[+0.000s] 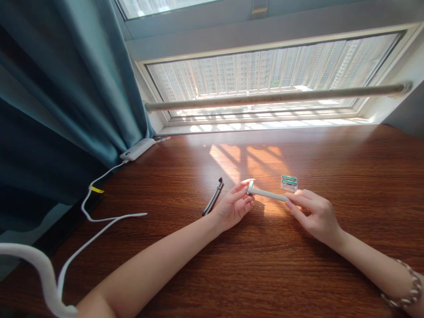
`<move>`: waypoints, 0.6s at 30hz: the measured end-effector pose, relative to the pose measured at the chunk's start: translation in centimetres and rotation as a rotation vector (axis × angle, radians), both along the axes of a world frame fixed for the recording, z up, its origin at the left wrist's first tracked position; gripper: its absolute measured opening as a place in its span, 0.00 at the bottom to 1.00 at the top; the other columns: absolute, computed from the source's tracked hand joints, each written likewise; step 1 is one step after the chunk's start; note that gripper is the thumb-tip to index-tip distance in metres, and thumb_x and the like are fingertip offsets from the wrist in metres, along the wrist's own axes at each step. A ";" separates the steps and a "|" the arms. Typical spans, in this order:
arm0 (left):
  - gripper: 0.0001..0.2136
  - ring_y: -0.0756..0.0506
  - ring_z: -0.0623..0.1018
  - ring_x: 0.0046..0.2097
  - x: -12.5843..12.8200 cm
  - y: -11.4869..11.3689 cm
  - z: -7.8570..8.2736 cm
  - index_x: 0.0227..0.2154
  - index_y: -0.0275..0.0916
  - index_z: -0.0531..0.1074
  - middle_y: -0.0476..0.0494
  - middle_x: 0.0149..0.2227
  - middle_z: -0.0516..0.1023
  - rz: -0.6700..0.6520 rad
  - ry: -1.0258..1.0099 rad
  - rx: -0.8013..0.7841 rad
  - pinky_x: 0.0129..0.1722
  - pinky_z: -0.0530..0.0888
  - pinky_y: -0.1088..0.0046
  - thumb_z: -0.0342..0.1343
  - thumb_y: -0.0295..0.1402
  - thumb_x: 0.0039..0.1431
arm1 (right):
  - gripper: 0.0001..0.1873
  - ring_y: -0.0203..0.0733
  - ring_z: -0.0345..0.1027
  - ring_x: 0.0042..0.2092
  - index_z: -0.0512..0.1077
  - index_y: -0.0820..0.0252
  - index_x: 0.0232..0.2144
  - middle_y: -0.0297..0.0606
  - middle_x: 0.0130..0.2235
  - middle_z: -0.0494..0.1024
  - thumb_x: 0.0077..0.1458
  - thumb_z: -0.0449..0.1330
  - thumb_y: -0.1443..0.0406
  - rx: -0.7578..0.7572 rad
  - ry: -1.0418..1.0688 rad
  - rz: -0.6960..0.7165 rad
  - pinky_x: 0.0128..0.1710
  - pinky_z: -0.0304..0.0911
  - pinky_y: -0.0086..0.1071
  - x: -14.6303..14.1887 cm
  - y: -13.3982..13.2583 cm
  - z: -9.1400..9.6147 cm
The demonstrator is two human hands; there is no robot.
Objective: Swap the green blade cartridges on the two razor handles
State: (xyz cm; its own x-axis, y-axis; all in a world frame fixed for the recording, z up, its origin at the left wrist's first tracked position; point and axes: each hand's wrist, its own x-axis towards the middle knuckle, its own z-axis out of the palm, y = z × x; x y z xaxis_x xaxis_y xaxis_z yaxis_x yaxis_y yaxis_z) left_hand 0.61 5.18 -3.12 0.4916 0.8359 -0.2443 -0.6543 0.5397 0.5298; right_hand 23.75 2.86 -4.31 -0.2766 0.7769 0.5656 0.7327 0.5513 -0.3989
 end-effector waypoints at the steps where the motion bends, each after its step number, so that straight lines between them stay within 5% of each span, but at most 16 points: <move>1: 0.15 0.56 0.72 0.29 0.0 0.0 0.0 0.44 0.37 0.68 0.46 0.31 0.70 -0.009 -0.010 0.001 0.31 0.72 0.83 0.55 0.24 0.52 | 0.09 0.36 0.65 0.29 0.74 0.56 0.35 0.35 0.28 0.73 0.53 0.55 0.63 -0.004 0.002 -0.014 0.29 0.58 0.29 0.0 0.0 0.0; 18: 0.09 0.55 0.71 0.29 0.0 0.0 -0.1 0.38 0.36 0.71 0.43 0.31 0.70 -0.041 -0.026 -0.006 0.31 0.72 0.82 0.55 0.24 0.52 | 0.10 0.36 0.65 0.29 0.73 0.57 0.32 0.34 0.26 0.72 0.55 0.53 0.61 -0.073 0.011 -0.109 0.29 0.56 0.29 -0.2 0.0 0.1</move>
State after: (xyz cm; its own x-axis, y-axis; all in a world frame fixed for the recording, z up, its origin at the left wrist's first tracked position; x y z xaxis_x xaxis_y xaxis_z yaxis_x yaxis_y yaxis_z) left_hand 0.61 5.19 -3.19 0.5314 0.8135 -0.2365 -0.6451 0.5695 0.5094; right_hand 23.55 2.90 -4.18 -0.1823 0.8411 0.5093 0.7821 0.4380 -0.4433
